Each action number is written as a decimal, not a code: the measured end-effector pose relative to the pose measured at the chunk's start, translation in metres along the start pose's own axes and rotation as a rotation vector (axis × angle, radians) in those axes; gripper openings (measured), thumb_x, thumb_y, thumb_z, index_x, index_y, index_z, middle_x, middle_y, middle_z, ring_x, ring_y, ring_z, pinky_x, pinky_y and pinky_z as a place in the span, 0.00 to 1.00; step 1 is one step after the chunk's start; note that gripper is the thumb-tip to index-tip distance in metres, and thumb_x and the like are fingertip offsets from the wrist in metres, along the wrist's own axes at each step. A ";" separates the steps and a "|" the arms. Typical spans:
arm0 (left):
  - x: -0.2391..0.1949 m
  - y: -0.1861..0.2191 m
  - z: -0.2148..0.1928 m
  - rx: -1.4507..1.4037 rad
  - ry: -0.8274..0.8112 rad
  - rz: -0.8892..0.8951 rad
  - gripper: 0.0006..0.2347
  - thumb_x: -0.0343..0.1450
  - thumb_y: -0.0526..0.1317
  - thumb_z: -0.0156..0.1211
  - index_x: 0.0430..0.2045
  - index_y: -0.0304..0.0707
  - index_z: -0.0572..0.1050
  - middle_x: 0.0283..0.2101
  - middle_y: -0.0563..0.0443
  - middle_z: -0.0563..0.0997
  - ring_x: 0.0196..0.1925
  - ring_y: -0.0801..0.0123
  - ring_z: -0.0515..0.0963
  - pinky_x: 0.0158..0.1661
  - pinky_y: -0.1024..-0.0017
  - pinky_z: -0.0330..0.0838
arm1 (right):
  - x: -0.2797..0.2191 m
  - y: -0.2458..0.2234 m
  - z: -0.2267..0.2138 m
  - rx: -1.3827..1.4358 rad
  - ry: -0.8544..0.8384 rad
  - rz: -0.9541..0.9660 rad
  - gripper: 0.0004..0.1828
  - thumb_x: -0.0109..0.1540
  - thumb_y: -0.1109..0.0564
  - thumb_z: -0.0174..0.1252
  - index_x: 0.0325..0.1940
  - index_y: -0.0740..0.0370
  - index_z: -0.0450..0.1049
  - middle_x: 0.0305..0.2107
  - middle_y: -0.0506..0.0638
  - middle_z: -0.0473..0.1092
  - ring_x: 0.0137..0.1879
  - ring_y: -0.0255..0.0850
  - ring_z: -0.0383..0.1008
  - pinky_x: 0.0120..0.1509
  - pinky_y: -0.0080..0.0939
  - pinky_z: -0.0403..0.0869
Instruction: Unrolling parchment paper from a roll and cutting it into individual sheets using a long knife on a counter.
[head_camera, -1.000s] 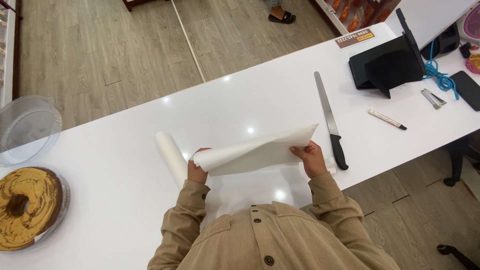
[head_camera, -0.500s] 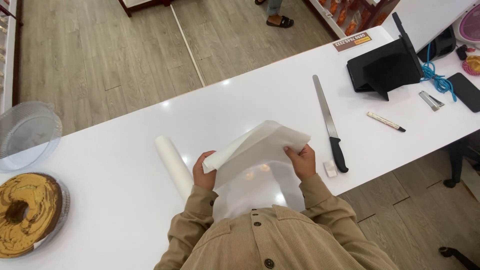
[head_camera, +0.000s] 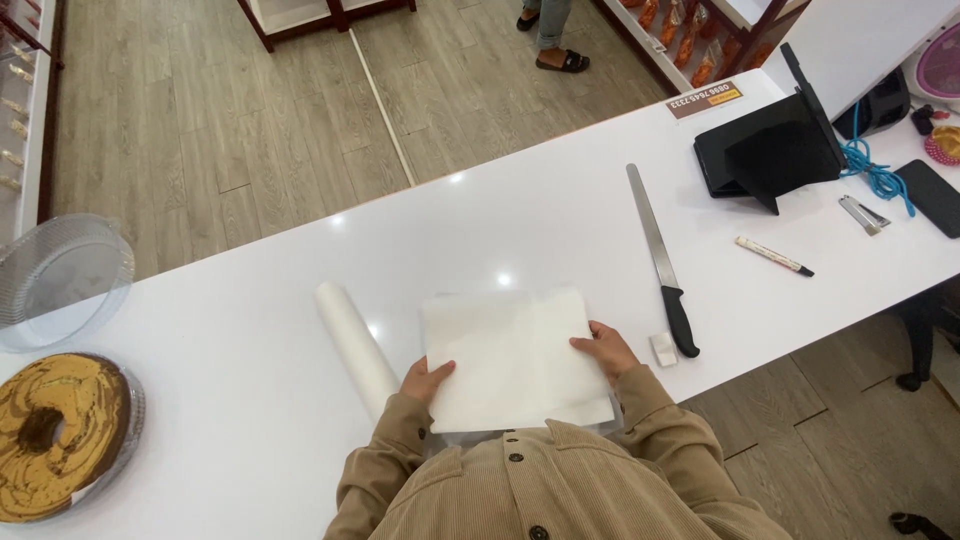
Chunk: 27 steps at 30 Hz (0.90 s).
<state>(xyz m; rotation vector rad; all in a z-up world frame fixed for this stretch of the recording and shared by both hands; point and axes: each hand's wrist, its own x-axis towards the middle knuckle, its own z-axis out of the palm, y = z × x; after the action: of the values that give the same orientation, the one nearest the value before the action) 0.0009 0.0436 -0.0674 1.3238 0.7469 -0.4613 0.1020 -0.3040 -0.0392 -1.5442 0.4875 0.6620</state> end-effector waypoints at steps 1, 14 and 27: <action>0.002 -0.004 -0.001 -0.020 0.019 -0.011 0.25 0.68 0.42 0.70 0.59 0.32 0.71 0.45 0.33 0.83 0.41 0.50 0.85 0.42 0.57 0.83 | 0.002 0.006 0.000 -0.030 -0.009 0.015 0.27 0.57 0.61 0.68 0.60 0.64 0.74 0.44 0.62 0.77 0.44 0.56 0.81 0.48 0.55 0.80; 0.046 -0.028 -0.019 0.078 0.077 0.018 0.25 0.69 0.42 0.68 0.60 0.34 0.70 0.46 0.36 0.83 0.44 0.52 0.85 0.45 0.58 0.81 | 0.033 0.039 -0.008 -0.093 -0.003 0.000 0.28 0.58 0.59 0.66 0.63 0.65 0.73 0.41 0.62 0.79 0.43 0.53 0.82 0.47 0.50 0.80; 0.051 -0.033 -0.020 0.080 0.089 0.058 0.24 0.69 0.41 0.68 0.60 0.32 0.70 0.48 0.36 0.83 0.47 0.51 0.84 0.47 0.59 0.79 | 0.047 0.047 -0.013 -0.123 -0.001 0.004 0.28 0.58 0.57 0.67 0.63 0.63 0.73 0.41 0.63 0.79 0.43 0.54 0.82 0.46 0.50 0.81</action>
<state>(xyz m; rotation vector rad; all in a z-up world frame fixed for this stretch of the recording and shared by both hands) 0.0091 0.0622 -0.1283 1.4444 0.7684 -0.3913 0.1073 -0.3174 -0.1049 -1.6589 0.4560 0.7065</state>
